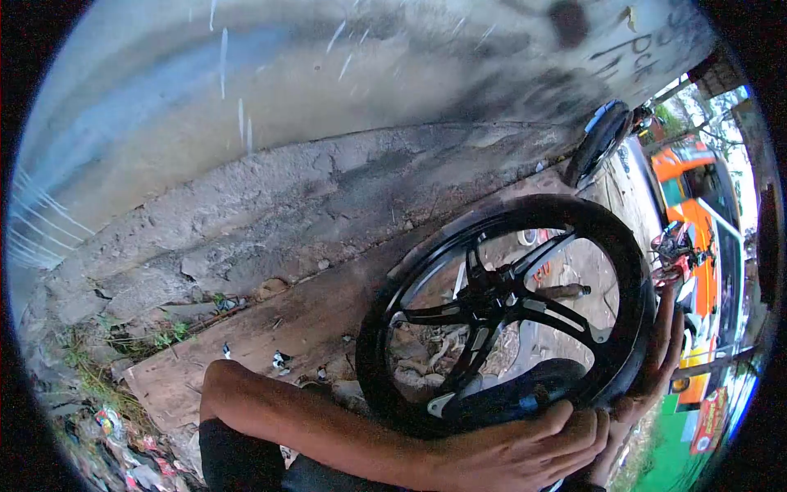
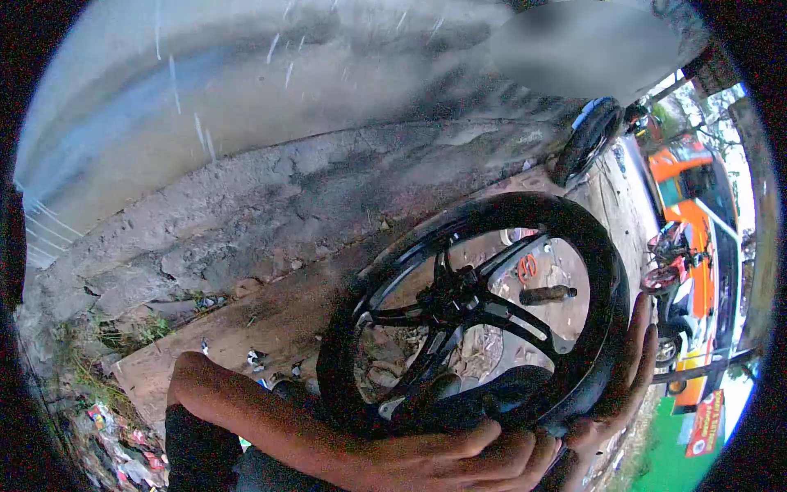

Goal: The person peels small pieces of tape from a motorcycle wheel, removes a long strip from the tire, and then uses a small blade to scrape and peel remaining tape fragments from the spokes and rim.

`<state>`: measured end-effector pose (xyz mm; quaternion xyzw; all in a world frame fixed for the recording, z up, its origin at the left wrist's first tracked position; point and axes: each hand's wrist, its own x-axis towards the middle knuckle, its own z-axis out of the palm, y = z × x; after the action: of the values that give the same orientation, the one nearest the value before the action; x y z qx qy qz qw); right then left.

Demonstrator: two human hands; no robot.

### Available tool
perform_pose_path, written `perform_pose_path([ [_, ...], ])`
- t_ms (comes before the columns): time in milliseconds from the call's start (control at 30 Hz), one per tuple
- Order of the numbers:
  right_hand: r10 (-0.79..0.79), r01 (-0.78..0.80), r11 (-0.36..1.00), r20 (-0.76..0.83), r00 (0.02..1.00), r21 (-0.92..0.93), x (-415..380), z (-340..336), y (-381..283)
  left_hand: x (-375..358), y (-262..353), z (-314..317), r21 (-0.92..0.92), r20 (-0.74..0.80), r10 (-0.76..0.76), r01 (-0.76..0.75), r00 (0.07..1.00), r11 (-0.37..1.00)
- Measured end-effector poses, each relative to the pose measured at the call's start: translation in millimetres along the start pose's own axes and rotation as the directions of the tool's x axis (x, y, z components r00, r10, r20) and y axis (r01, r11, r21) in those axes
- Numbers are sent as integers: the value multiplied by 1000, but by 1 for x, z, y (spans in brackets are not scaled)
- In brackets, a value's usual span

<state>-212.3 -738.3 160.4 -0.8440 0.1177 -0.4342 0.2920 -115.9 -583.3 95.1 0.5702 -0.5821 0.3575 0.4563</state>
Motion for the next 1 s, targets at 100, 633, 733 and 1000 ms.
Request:
perform_pose_path([
  [100, 233, -210, 959, -108, 966, 193, 4, 0, -4, 0, 4, -7, 93, 62, 11, -17, 998, 996],
  [633, -24, 43, 988, 125, 992, -151, 23, -2, 15, 6, -3, -10, -7, 146, 4, -3, 989, 1000],
  [733, 56, -33, 981, 115, 992, -192, 21, -15, 15, 13, -24, -25, -206, 211, 77, -33, 975, 978],
  [1000, 290, -240, 914, 113, 950, -327, 19, -36, 4, 36, -141, 9, -336, 112, -182, 209, 977, 918],
])
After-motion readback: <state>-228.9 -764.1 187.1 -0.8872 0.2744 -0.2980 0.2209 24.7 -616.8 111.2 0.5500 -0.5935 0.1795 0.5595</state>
